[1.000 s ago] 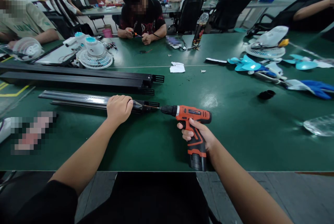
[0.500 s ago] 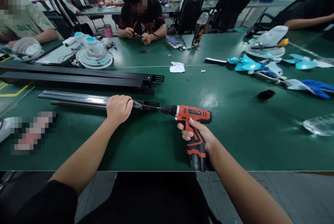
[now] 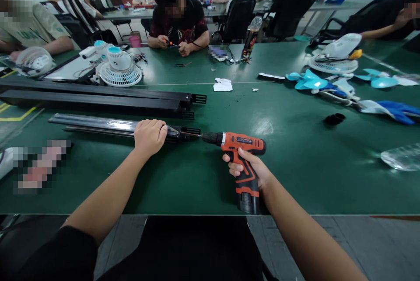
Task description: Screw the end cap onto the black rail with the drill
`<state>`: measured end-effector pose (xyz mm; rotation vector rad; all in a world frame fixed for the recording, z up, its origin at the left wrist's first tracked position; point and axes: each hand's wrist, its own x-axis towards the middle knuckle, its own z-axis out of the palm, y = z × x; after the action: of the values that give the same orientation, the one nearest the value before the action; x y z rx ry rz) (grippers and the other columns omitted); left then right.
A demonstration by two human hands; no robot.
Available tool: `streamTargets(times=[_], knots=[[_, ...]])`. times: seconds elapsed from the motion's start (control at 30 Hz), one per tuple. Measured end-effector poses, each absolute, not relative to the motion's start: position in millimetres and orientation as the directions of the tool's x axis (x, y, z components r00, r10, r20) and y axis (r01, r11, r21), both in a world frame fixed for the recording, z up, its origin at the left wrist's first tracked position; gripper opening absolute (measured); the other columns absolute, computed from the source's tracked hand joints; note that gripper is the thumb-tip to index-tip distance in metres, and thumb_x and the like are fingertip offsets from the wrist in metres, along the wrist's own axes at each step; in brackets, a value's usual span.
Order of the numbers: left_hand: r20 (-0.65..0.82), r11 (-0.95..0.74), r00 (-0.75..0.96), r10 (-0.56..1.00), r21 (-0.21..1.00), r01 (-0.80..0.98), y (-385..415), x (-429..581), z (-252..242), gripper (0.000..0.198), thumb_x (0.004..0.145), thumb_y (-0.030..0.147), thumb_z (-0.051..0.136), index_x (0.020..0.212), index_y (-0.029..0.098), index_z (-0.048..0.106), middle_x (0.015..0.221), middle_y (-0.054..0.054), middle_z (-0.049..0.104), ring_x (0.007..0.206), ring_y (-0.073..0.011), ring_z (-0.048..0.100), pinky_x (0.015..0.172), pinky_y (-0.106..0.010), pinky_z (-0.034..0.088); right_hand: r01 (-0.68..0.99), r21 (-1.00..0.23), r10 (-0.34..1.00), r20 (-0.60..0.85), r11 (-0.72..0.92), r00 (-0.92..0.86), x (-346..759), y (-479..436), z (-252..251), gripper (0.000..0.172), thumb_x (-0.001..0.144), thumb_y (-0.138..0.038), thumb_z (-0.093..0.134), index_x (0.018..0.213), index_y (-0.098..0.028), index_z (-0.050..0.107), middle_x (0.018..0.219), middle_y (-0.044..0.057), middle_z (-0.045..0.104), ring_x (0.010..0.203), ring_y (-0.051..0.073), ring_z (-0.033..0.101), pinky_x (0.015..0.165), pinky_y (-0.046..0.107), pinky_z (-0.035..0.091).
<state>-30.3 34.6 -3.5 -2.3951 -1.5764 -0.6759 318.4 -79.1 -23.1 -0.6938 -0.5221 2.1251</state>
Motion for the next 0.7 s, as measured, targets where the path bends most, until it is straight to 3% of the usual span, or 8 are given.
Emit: streamTargets(times=[0.43,0.7], knots=[[0.470,-0.418,0.330,0.818,0.094,0.903,33.9,-29.3,-1.8,0.047,0.105,0.039,0.032,0.100,0.022,0.076,0.097,-0.009,0.078,0.094,-0.0296,0.066,0.095,-0.047,0.043,-0.557,-0.620,0.818,-0.275,-0.552,-0.505,317.4,-79.9,-23.0,0.032,0.089,-0.042,0.078,0.103,-0.017,0.064,0.074,0.000,0.059,0.052,0.008,0.037,0.048,0.019,0.046],[0.461,-0.413,0.328,0.824,0.093,0.906,33.5,-29.6,-1.5,0.047,0.105,0.038,0.033,0.101,0.020,0.076,0.098,-0.010,0.078,0.095,-0.0302,0.067,0.096,-0.047,0.043,-0.561,-0.618,0.820,-0.276,-0.551,-0.502,316.0,-80.7,-21.5,0.035,0.086,-0.044,0.082,0.099,-0.018,0.063,0.066,-0.004,0.052,0.051,0.008,0.035,0.048,0.018,0.046]])
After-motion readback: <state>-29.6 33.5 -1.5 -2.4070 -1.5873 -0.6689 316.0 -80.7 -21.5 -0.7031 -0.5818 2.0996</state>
